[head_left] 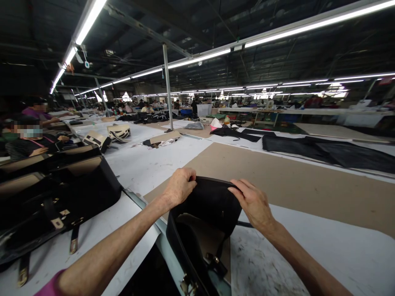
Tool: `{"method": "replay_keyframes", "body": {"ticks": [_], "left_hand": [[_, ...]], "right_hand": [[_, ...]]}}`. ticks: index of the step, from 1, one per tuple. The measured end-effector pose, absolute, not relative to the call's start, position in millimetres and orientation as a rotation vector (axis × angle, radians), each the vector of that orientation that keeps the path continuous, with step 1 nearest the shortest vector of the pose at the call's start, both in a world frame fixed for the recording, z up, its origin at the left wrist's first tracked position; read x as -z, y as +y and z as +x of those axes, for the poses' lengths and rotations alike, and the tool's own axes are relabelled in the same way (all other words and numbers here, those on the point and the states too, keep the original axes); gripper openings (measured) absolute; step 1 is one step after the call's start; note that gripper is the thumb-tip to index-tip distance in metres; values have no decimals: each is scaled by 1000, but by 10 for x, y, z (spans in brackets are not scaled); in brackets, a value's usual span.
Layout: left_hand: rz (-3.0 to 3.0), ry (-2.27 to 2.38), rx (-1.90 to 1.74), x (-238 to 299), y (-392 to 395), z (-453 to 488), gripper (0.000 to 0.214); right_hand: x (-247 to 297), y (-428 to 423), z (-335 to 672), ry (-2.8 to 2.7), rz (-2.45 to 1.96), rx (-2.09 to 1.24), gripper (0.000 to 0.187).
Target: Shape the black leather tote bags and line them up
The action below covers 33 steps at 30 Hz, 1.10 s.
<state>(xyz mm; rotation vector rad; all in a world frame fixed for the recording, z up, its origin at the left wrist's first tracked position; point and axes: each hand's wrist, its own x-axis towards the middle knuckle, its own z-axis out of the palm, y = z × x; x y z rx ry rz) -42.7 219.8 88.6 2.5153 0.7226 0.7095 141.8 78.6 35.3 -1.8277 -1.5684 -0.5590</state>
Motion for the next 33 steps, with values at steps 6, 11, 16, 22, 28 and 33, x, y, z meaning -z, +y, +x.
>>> {"method": "replay_keyframes", "body": {"ticks": [6,11,16,22,28,33], "left_hand": [[2539,716,-698,-880,2207,-410,10],[2528,751,-691,-894,2216,-387,9],[2526,787,-687,-891,2230,-376,9],[2485,807,-717,-877,2228,-374,8],[2471,783,-742,-863,2242,-379,8],[2450,778,-757,-841,2273,-387,8]], "right_hand": [[-446,814,1416,-1379,-1806,160,23],[-541,824,1400,-1379,-1917,163,25],[-624,924,1291,-1601,-2048,528,28],[-671,1126,1065,-1702,-2068,661,24],[-735,1213,958,-1701,-2095,566,27],[-835,1279,916,-1782,-2090,395,29]]}}
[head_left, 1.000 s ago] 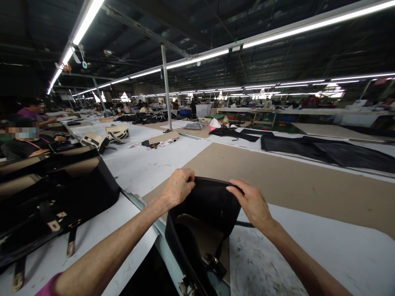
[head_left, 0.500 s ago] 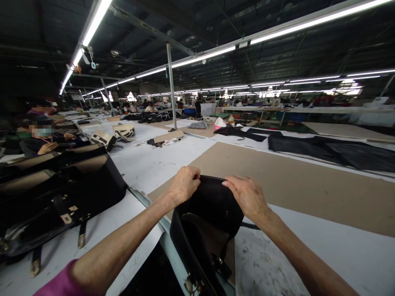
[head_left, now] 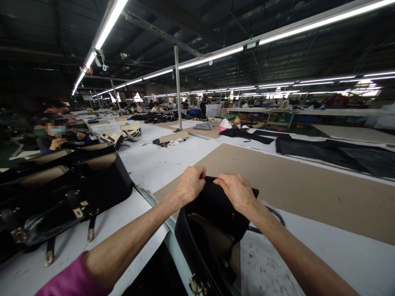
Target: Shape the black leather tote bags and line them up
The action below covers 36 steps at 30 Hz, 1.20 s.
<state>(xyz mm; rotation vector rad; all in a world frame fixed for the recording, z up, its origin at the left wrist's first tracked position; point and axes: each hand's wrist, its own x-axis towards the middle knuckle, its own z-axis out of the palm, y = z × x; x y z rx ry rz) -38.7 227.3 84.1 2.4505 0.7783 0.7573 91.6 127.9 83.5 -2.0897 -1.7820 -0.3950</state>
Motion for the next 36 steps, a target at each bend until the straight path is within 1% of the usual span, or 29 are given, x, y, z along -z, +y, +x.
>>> {"method": "replay_keyframes", "body": {"ticks": [5,8,11,14,17,19,21,23,27,29,32,36], "left_hand": [[2476,752,-825,-862,2266,-393,14],[2464,750,-881,-873,2246,-429,20],[2411,736,-873,-888,2235,-479,23],[2356,619,-882,-984,2252,-489,22],[2331,477,-891,-1210,2285,-460,21],[2328,511,-870,-1385,2273,-476,24],[2327,608,-838,-1507,2190,-566,33],[2312,675,-782,-1527,2021,-736,48],[2269,815,-613,-1305,1555,-1139,83],[2262,925,-546,-1165,1354,-1262,96],[2227,1008,-494,-1015,1159,-1304,101],[2190,947,-523,-904,1122,-1276,88]], "right_hand": [[-897,1444,877,-1958,-2031,270,27],[-900,1510,836,-2070,-1971,253,22],[-952,1495,765,-2121,-1986,276,23],[-1136,1437,699,-2131,-2032,316,24],[-1414,1395,716,-2067,-2173,335,22],[-1564,1360,803,-1982,-2304,312,20],[-1625,1284,936,-1915,-2401,262,20],[-1580,1154,1080,-1890,-2448,193,21],[-1322,830,1248,-1809,-2524,96,25],[-1207,711,1247,-1761,-2555,90,26],[-1112,621,1197,-1728,-2568,98,28],[-1074,560,1255,-1711,-2537,130,28]]}}
